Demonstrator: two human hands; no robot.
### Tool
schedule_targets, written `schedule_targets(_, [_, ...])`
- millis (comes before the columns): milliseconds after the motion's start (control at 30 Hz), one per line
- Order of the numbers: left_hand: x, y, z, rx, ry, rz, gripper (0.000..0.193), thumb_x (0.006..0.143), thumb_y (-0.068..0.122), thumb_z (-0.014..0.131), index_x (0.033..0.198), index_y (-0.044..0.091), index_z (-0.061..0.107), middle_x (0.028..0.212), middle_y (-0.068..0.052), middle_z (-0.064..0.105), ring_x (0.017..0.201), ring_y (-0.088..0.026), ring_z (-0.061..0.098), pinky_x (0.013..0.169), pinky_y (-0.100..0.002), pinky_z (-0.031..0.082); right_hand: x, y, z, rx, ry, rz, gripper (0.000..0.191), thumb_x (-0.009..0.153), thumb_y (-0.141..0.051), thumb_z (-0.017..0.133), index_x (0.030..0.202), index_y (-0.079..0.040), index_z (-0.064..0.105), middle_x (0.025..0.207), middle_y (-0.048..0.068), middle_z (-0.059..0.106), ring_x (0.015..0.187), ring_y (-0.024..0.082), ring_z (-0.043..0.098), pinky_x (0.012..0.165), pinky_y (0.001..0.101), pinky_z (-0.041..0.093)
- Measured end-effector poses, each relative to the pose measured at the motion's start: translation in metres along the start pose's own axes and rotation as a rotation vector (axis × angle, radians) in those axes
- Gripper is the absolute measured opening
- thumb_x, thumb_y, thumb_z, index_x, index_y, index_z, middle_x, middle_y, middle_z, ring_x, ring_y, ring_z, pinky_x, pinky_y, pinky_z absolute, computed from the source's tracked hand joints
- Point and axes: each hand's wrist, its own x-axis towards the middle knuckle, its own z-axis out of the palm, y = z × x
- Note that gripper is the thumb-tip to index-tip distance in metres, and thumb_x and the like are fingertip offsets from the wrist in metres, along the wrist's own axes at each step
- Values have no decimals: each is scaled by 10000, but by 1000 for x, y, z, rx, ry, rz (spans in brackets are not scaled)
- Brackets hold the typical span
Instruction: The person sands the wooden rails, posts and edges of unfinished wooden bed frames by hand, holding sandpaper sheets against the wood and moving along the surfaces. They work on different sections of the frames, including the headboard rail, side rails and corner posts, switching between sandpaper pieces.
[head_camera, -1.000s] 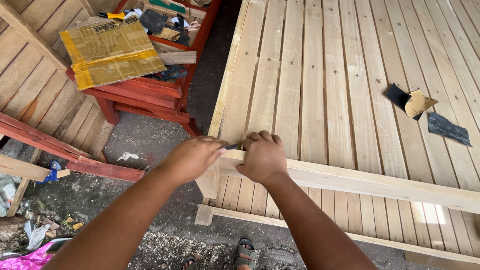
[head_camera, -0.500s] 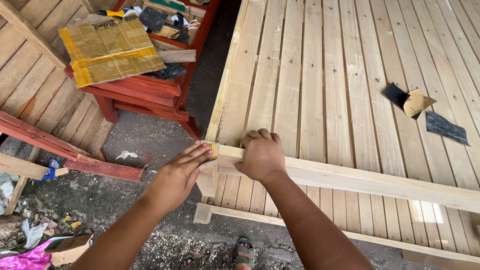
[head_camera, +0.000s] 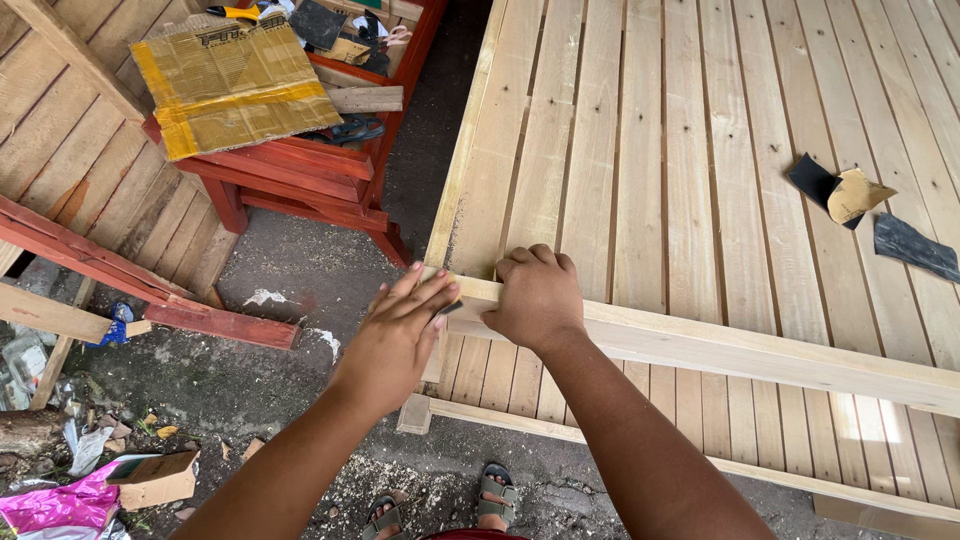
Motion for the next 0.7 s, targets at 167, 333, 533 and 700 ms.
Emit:
schedule_targets(167, [22,7,4,-43,-156,-217,444,1047,377,398,1483,361,480,1643,102,308,1489,-303,278,1208,-460,268,-1,-1,0,33,-9,-1,544,755,-406,833,1214,-152,691,1285,22,611,1318,205,479,1170,425,322])
schedule_targets(333, [3,13,-15,14,-165,-175,480,1019,401,388,1490,438,473,1681,90,232,1442,-340,314,1138,-505,323,-3,-1,-3,19,-11,-3,541,751,-431,835,1188,-144,695,1278,25,610,1315,208,478,1158,423,328])
schedule_targets(533, [28,-5,13,-3,-132,-241,425,1056,383,394,1467,407,500,1681,86,240,1328,-255,455,1152,-480,368,-4,-2,-2,59,-1,10,516,754,-411,826,1183,-152,701,1260,22,624,1310,214,485,1145,416,340])
schedule_targets(700, [-39,-61,31,-70,130,16,433,1051,322,430,1457,291,579,1612,51,452,1348,-292,490,1110,-487,383,-5,-1,-2,55,12,1,516,750,-404,827,1177,-146,697,1274,20,610,1311,212,474,1153,415,325])
